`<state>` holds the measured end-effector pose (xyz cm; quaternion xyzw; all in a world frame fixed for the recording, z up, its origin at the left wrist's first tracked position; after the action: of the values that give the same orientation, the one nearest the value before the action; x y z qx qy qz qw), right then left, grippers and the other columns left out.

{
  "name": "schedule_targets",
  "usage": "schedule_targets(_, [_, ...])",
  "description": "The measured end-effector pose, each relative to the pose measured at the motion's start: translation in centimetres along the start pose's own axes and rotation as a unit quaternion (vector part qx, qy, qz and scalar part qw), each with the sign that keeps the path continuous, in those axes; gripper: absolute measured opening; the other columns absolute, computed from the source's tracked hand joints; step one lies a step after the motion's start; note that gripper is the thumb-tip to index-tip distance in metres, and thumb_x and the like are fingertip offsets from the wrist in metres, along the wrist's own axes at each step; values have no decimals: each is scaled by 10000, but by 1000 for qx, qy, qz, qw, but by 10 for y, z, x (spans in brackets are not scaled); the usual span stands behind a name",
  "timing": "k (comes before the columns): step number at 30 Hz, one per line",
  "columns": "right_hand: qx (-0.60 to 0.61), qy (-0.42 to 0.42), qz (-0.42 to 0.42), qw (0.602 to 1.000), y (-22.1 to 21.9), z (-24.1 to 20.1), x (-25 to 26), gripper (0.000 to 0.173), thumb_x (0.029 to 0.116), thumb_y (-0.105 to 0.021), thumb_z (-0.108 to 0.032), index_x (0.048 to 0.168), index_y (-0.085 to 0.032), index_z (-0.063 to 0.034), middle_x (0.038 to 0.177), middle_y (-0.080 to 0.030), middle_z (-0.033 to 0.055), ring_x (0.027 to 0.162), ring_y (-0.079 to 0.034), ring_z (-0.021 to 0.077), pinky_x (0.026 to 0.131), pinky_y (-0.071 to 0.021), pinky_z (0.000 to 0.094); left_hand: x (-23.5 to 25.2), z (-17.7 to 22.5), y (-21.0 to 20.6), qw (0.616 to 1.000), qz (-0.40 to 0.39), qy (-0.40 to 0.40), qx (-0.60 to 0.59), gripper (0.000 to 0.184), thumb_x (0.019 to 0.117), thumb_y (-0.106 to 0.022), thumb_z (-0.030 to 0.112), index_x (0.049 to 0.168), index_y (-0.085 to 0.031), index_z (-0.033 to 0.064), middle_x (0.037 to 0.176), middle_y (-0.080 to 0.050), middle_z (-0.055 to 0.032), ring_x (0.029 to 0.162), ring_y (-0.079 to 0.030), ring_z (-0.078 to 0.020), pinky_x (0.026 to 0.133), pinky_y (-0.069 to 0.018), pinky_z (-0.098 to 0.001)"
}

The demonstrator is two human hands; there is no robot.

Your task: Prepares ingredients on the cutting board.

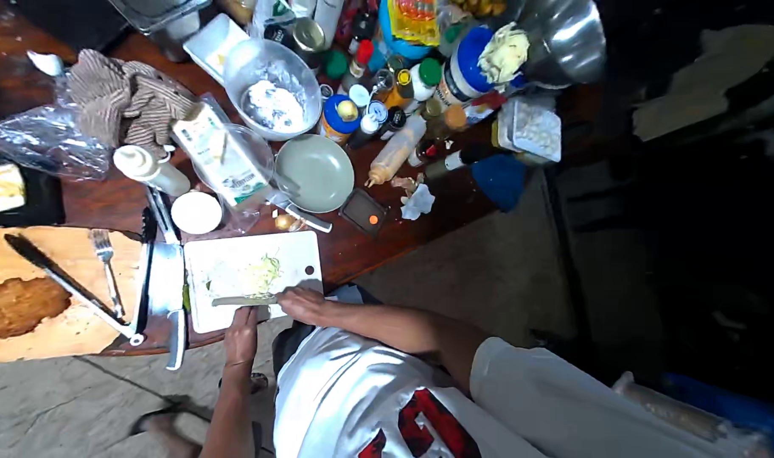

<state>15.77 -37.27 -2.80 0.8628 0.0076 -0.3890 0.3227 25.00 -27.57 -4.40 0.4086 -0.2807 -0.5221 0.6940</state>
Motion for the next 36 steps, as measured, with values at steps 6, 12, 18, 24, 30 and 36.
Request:
schedule_targets(6, [-15, -1, -17, 1000, -1, -2, -13, 282, 1036, -471, -116, 1221, -647, 4, 1187, -681, 243, 1113, -676, 419, 912, -562, 593, -4, -6, -8, 998, -46, 32, 0, 272, 966, -534, -74, 1160, -718, -24, 1218, -698, -195, 1116, -693, -354, 944, -578, -481])
schedule_targets(12, [-34, -2, -22, 999, -7, -3, -2, 273, 1046, -476, -156, 1193, -646, -1, 1102, -689, 242, 1052, -690, 423, 874, -571, 586, -6, -4, -7, 1000, 0, -8, 19, 253, 939, -569, -96, 1116, -726, -5, 1169, -707, -160, 1093, -696, -308, 927, -588, -429])
schedule_targets(18, [-49, -4, -22, 999, -13, 3, 5, 275, 1057, -468, -177, 1190, -641, -8, 1082, -699, 228, 1038, -697, 417, 863, -573, 577, -7, -6, -11, 1000, -3, -18, 22, 228, 939, -568, -99, 1088, -719, -17, 1138, -700, -164, 1058, -696, -316, 894, -594, -425])
schedule_targets(24, [-48, 4, -30, 998, -5, -2, -2, 299, 1064, -440, -173, 1207, -624, 14, 1076, -693, 248, 1050, -692, 428, 877, -565, 572, -6, -5, -11, 999, 1, -20, 26, 227, 934, -573, -96, 1079, -727, -13, 1111, -711, -160, 1030, -705, -316, 869, -603, -420])
schedule_targets(30, [-46, 4, -18, 999, -5, 4, 15, 274, 1056, -464, -166, 1183, -646, -5, 1075, -698, 228, 1033, -697, 414, 863, -571, 572, -6, -7, -11, 1000, 2, -8, 4, 277, 951, -551, -95, 1153, -715, 1, 1204, -686, -163, 1122, -676, -308, 954, -574, -412])
schedule_targets(36, [-46, 4, 19, 999, 9, 7, 11, 251, 1040, -502, -178, 1118, -664, -2, 997, -701, 212, 969, -709, 389, 831, -579, 550, -9, -7, -11, 999, 33, -6, 39, 316, 929, -567, -105, 1156, -728, 45, 1259, -690, -121, 1231, -637, -290, 996, -555, -403])
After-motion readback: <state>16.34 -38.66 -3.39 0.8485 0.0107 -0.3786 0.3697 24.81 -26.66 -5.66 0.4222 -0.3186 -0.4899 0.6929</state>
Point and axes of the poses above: each hand's wrist, its own x-axis towards the middle knuckle, its own y-axis out of the back of the hand, z = x × y, the point moved 10 cm from there along x, towards the middle knuckle
